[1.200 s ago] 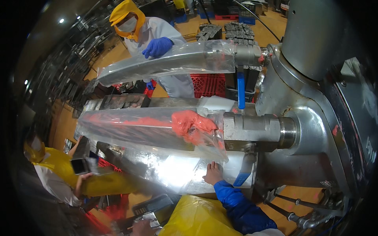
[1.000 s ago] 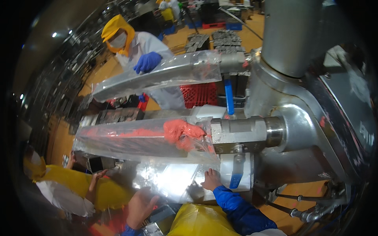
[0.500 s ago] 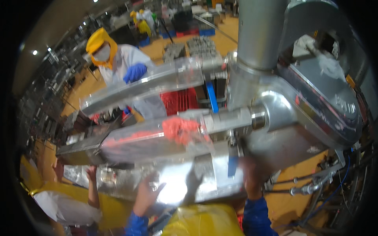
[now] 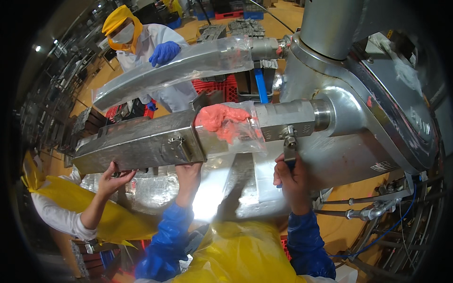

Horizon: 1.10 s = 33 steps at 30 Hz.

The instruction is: The person handles long metal components wrapped in plastic, aligning and securing them to a machine fixture. They repeatedly open and close a latch mechanism and adjust the position of the parts with assistance from a coworker.

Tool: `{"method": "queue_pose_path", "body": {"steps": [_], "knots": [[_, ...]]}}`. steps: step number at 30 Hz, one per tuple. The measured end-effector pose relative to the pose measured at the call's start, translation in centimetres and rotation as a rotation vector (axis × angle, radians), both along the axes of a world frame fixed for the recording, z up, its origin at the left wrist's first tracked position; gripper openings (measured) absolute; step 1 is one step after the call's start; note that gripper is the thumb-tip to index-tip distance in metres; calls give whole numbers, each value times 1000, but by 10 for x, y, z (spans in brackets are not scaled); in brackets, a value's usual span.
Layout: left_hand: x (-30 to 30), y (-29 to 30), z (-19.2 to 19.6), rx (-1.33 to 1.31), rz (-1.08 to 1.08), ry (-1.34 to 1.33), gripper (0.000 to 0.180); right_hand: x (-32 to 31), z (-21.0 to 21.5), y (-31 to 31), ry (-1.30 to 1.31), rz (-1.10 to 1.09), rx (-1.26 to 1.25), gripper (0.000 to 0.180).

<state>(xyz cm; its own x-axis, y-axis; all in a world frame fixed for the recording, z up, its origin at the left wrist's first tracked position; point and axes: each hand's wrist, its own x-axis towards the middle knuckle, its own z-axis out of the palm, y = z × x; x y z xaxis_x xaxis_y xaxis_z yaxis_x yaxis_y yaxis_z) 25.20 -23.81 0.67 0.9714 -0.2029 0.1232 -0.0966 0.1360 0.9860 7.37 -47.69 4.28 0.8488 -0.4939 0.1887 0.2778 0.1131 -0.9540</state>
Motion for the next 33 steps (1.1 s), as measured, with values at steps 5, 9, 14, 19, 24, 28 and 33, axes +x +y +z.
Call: {"method": "queue_pose_path", "body": {"steps": [5, 9, 14, 19, 24, 28, 33], "knots": [[-3, -9, -1, 120, 21, -50, 23, -1, 4, 0, 13, 11, -26, 13], [7, -30, -30, 441, 115, -539, 34, -1, 14, 3, 64, -26, -79, 11], [13, -59, -65, 473, 133, -504, 50, 0, 23, 3, 70, -81, -154, 9], [31, -71, -93, 688, 409, -773, 30, 1, 12, 3, 35, -31, -31, 9], [31, -66, -87, 672, 385, -749, 31, 3, 8, 0, 81, -31, -172, 8], [24, -75, -85, 643, 324, -726, 32, -3, 3, -3, 56, -60, -185, 11], [27, -77, -82, 639, 312, -724, 34, -5, 5, -3, 64, -82, -251, 8]]}}
